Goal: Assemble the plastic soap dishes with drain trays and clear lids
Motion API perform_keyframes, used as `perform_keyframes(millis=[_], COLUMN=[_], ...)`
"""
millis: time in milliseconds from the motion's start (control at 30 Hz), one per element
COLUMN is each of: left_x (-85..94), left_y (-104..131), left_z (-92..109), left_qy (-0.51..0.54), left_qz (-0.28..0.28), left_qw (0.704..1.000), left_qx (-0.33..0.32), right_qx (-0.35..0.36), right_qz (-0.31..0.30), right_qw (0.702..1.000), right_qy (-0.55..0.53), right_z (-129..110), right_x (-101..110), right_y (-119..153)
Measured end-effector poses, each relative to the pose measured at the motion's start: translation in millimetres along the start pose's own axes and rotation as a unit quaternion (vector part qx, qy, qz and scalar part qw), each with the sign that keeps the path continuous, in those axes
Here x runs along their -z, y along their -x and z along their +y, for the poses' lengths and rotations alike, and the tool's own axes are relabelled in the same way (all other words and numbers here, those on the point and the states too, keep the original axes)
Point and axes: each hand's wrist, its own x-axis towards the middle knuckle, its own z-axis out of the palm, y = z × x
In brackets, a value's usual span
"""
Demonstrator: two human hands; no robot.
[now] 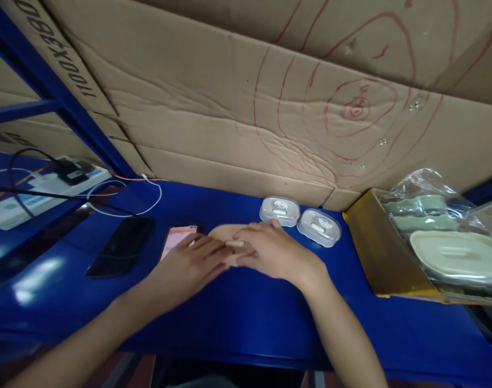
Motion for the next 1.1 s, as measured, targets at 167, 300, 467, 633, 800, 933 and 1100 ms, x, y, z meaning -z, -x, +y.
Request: perform_keyframes(millis=[167,300,467,633,800,933,1100], left_x=[-6.2,-17.5,-24.1,-29.1,-35.6,-47.9,-55.0], left_y=[44,47,23,-2,-23,-26,-17], left_z=[56,60,31,10,-3,-15,-25], left_qy=[0.042,0.048,0.068,0.05,0.094,0.097,0.134], left_qz=[-0.034,-0.07,-0.091,-0.099,-0.118,-0.122,-0.125], left_qw=[0.998,0.996,0.993,0.993,0.988,0.987,0.981], left_qx=[-0.017,-0.013,0.022,0.044,0.027,0.046,0.061], right_qx=[0.008,-0.026,-0.048,-0.044,-0.088,-0.098,-0.078], right_qz=[-0.084,-0.061,-0.065,-0.058,-0.059,-0.062,-0.065], right_qw=[0.996,0.998,0.996,0.995,0.989,0.988,0.99], right_qy=[-0.029,0.018,0.049,0.07,0.102,0.103,0.1], right_z=[-12,-7,-3,10,31,36,37], right_x=[-1,-11,-17,-21,-26,-30,-41], right_y=[8,1,-3,-9,-13,-14,-20])
